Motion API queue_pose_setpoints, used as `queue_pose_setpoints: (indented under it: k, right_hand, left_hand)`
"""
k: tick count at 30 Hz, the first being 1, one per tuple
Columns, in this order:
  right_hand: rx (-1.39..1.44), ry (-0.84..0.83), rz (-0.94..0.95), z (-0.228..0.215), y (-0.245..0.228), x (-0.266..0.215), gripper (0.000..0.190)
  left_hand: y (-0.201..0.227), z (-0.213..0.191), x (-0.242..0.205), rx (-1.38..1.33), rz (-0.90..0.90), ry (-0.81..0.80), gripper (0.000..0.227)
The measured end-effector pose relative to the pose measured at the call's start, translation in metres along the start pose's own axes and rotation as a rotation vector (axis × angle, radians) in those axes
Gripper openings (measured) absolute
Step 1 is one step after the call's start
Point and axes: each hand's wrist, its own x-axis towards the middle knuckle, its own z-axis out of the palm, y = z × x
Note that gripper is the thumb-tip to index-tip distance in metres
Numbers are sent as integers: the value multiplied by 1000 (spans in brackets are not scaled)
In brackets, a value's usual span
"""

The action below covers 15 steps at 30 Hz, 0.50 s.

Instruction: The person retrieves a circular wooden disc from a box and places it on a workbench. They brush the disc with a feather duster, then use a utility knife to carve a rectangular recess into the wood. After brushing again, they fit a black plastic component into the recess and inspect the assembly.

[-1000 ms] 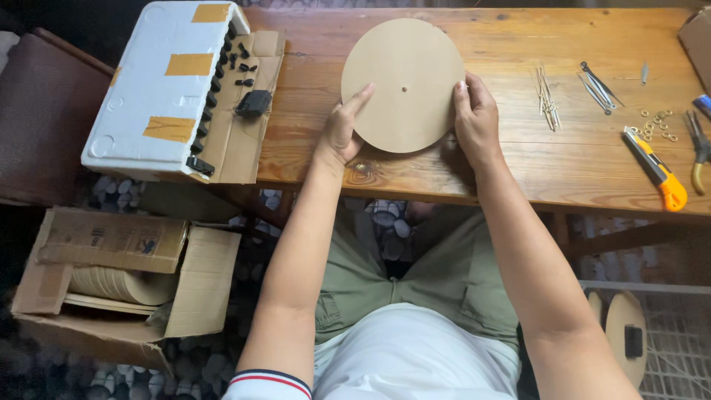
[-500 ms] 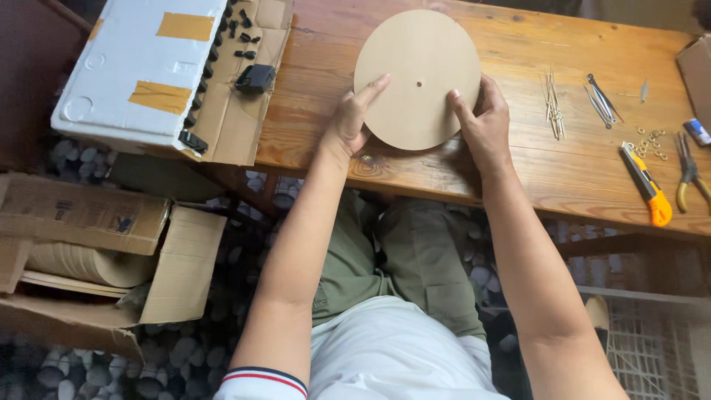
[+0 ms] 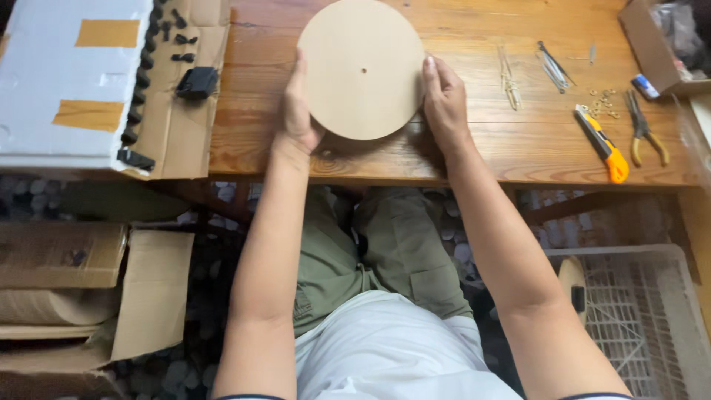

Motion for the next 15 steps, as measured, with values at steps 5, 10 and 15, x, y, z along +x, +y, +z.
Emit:
queue_pose_setpoints:
  k: [5,10,15]
  right_hand:
    - [88,121,161,1,1,0,29]
    - [10,234,72,0,-6,-7,30]
    - [-104,243,36,2,-15,-11,21]
  left_hand:
    - [6,9,-4,-7,55,7,77]
    - [5,7,-2,-47,71,27,78]
    - [5,2,-1,-19,75,50,77]
